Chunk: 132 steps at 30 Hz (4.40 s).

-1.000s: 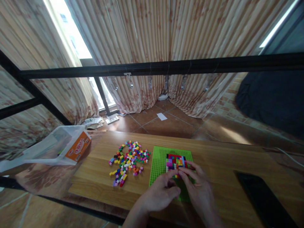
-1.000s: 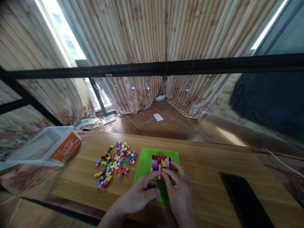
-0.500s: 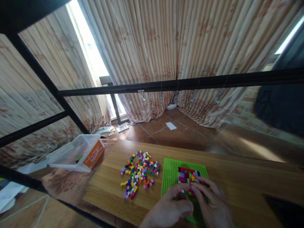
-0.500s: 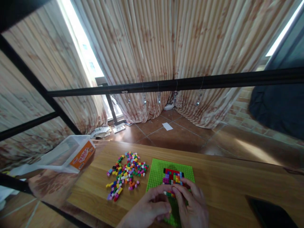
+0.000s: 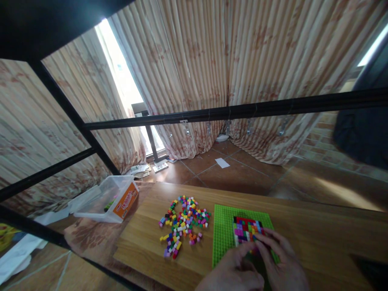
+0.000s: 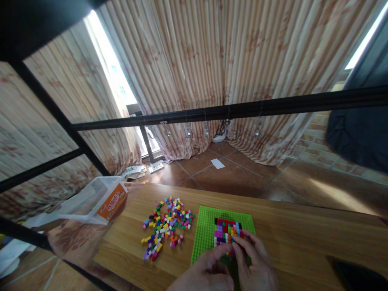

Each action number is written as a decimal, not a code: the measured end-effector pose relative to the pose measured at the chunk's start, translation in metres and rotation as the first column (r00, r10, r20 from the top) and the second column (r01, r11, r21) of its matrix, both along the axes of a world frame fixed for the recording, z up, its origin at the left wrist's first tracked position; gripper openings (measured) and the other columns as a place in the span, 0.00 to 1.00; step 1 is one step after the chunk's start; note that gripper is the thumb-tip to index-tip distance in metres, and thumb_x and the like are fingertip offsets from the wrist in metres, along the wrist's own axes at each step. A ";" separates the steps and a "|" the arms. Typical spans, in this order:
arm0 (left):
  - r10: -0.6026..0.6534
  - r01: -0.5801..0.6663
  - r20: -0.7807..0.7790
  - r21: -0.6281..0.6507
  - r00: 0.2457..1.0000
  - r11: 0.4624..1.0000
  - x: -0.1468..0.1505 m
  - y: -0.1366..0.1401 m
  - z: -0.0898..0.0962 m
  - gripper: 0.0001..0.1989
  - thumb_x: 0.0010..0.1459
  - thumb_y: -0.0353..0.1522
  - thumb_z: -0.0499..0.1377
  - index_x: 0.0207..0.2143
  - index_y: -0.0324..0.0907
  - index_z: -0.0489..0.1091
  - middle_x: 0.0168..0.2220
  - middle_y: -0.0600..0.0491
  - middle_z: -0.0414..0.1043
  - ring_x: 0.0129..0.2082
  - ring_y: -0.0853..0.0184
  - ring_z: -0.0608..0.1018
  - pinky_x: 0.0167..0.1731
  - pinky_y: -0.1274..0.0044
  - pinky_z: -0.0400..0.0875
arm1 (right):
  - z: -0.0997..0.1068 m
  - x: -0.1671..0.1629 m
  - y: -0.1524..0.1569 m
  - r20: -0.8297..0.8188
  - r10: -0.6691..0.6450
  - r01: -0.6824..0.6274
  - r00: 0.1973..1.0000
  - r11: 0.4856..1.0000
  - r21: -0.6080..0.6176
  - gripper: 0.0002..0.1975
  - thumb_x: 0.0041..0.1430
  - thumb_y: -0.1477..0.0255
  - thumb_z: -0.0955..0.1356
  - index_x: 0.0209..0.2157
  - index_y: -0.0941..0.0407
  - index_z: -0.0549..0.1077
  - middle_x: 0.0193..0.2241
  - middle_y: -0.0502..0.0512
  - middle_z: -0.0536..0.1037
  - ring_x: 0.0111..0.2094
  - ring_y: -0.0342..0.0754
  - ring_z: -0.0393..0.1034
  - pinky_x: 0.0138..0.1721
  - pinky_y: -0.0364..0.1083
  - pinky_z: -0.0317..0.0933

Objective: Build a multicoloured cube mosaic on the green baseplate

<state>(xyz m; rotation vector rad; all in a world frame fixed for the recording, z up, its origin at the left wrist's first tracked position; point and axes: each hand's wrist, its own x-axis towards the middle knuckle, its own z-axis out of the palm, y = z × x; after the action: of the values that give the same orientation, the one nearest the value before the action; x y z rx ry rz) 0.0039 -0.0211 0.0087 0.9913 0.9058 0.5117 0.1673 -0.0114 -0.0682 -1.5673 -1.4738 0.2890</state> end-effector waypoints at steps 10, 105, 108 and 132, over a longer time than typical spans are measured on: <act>-0.077 0.074 0.019 0.125 0.997 0.989 0.004 -0.003 -0.004 0.38 0.47 0.26 0.60 0.63 0.42 0.60 0.23 0.60 0.68 0.18 0.77 0.64 0.22 0.82 0.55 | 0.027 -0.006 -0.003 -0.121 -0.065 0.051 0.991 0.992 -0.119 0.20 0.57 0.57 0.64 0.42 0.55 0.76 0.45 0.61 0.77 0.46 0.57 0.72 0.51 0.58 0.65; 0.226 0.164 -0.474 0.648 0.851 0.744 0.033 -0.016 -0.014 0.24 0.60 0.30 0.52 0.59 0.39 0.64 0.25 0.53 0.74 0.24 0.64 0.75 0.26 0.75 0.65 | 0.051 0.027 -0.011 -0.344 0.056 -0.159 0.937 0.948 -0.277 0.15 0.57 0.60 0.68 0.39 0.55 0.77 0.37 0.57 0.81 0.39 0.53 0.76 0.43 0.52 0.69; 0.230 0.181 -0.490 0.655 0.841 0.734 0.033 -0.016 -0.014 0.25 0.61 0.31 0.52 0.60 0.41 0.63 0.26 0.53 0.75 0.23 0.64 0.75 0.25 0.75 0.66 | 0.049 0.025 -0.009 -0.389 0.002 -0.146 0.921 0.928 -0.342 0.19 0.57 0.55 0.68 0.39 0.55 0.78 0.37 0.59 0.82 0.38 0.54 0.77 0.42 0.52 0.69; 0.270 0.349 -0.588 0.725 0.762 0.594 0.029 -0.020 -0.011 0.24 0.61 0.32 0.52 0.60 0.39 0.63 0.44 0.45 0.80 0.39 0.57 0.82 0.40 0.68 0.78 | 0.048 0.023 -0.006 -0.299 -0.078 -0.095 0.951 0.846 -0.525 0.26 0.48 0.51 0.68 0.42 0.56 0.75 0.37 0.60 0.83 0.31 0.55 0.78 0.36 0.53 0.70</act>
<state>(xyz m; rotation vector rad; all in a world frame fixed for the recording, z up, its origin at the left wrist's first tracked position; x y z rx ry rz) 0.0331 -0.0411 -0.0022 2.1556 1.2995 0.5520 0.1905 -0.0172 -0.0206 -1.8416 -1.2032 0.9815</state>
